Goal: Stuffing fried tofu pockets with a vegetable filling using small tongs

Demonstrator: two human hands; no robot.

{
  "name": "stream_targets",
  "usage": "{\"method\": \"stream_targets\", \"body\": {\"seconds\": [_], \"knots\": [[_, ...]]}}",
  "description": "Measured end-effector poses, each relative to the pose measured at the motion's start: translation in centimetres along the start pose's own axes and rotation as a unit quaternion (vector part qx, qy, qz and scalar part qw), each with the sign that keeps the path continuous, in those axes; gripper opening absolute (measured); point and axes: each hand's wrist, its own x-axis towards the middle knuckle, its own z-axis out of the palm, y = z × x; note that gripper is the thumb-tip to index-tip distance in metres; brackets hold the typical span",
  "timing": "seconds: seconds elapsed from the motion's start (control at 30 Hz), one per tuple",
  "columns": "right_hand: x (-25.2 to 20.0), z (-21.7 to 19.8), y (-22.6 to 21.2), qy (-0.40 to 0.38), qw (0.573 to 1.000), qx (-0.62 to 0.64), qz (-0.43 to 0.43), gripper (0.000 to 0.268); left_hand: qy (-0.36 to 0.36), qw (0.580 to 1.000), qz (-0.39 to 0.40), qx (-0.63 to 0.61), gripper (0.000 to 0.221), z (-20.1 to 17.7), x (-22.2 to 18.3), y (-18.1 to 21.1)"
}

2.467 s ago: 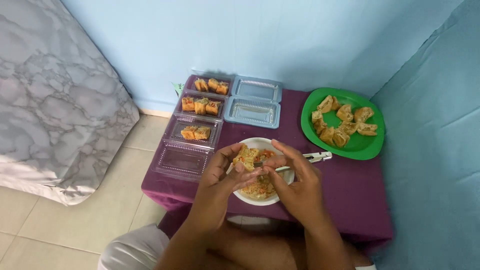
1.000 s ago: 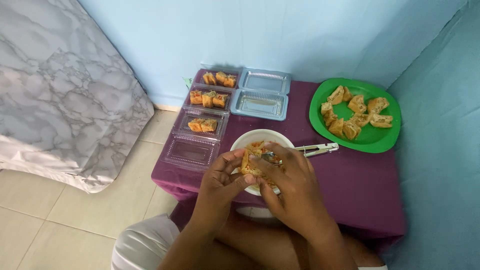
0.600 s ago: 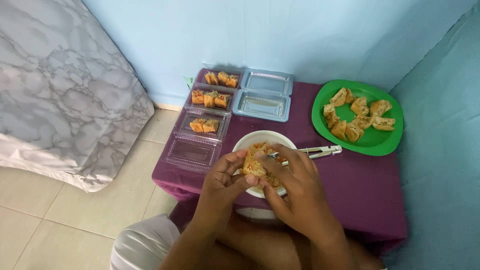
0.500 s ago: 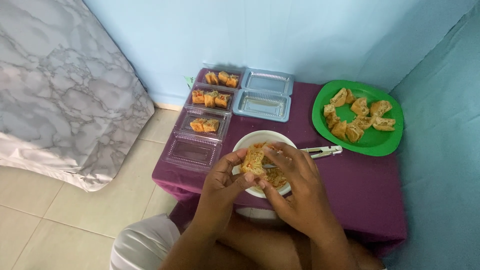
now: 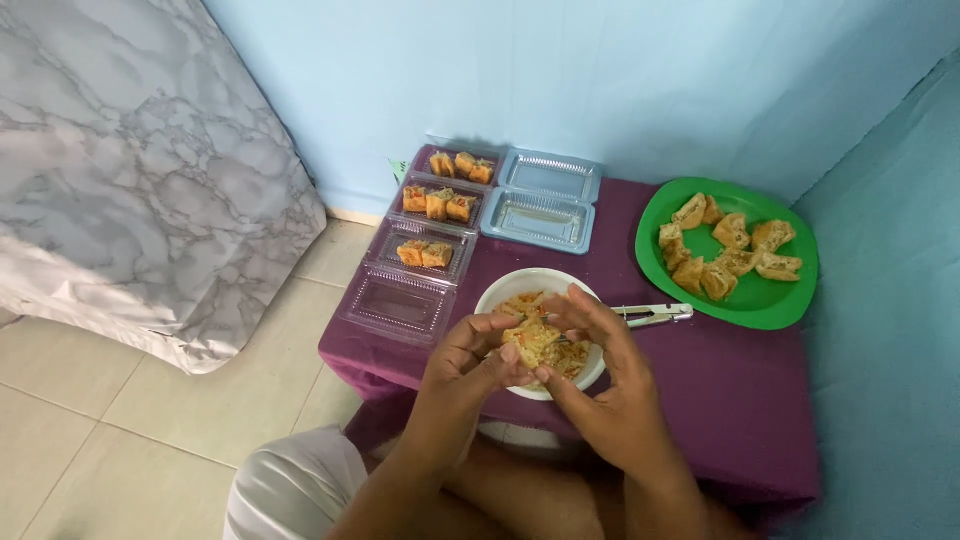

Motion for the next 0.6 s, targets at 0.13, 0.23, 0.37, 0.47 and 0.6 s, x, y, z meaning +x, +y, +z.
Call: {"method": "stream_targets", "body": {"seconds": [0.13, 0.23, 0.37, 0.47, 0.6], "knots": [[-0.1, -0.3, 0.3, -0.02, 0.998, 0.045, 0.028, 0.083, -0.015, 1.0, -0.001, -0.017, 0.037, 0.0, -0.2, 0.0], [-0.2, -0.3, 1.0, -0.013, 0.999, 0.041, 0.025, 0.08, -0.014, 1.0, 0.001, 0.014, 0.038, 0.3, -0.3, 0.4], [-0.4, 0.0, 1.8, 0.016, 0.991, 0.125, 0.044, 0.077, 0.003, 0.998, -0.011, 0.066, 0.046, 1.0, -0.8, 1.3], [-0.4, 0.1, 1.7, 0.028, 0.987, 0.15, 0.056, 0.074, -0.006, 0.996, -0.031, 0.082, 0.059, 1.1, -1.1, 1.7], [-0.5, 0.3, 1.3, 0.034, 0.988, 0.141, 0.059, 0.071, -0.025, 0.995, 0.003, 0.096, 0.064, 0.7, -0.9, 1.0]]}}
